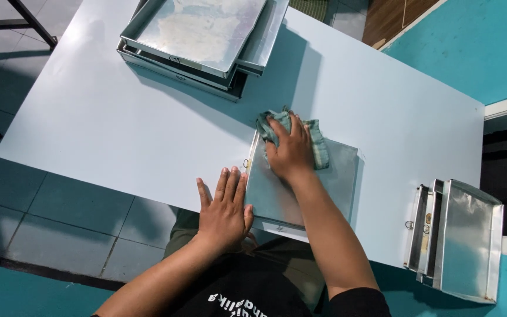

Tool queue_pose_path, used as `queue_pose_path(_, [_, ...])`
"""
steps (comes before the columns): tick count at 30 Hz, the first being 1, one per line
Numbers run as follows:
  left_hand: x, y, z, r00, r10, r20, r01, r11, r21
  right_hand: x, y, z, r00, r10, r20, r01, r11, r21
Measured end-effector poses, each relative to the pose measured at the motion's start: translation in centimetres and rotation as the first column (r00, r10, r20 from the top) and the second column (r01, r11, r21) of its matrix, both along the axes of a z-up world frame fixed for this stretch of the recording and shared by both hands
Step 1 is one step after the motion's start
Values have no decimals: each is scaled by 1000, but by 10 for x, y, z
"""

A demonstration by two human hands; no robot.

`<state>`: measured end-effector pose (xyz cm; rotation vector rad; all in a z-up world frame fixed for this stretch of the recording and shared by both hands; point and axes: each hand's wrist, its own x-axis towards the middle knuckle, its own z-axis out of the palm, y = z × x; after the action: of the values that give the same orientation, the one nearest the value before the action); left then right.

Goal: The person wipes the inside and outside of a rectangular metal tray with a cloth on a white table. After finishing one tray, they place it aside and pick up another tray from a stack to repeat the cleaning process.

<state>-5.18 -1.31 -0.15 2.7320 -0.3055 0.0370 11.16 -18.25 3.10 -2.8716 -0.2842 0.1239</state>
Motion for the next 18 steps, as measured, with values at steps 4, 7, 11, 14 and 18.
queue_pose_path(4, [1,-2,-7,1000,7,7,-6,1000,-29,-32,12,12,997,68,42,-69,998,13])
queue_pose_path(7, [1,-4,-13,999,39,17,-38,999,-21,-60,10,11,980,188,66,-192,979,64])
queue_pose_path(11, [-3,-4,-26,991,24,130,-18,999,-48,-68,-3,7,961,275,12,-273,949,155])
queue_pose_path(14, [0,-3,-20,989,0,146,8,999,-53,-57,-9,7,964,267,15,-265,949,169])
queue_pose_path(18, [0,-4,-16,992,23,121,-17,999,-49,-37,-17,11,983,181,34,-184,977,113])
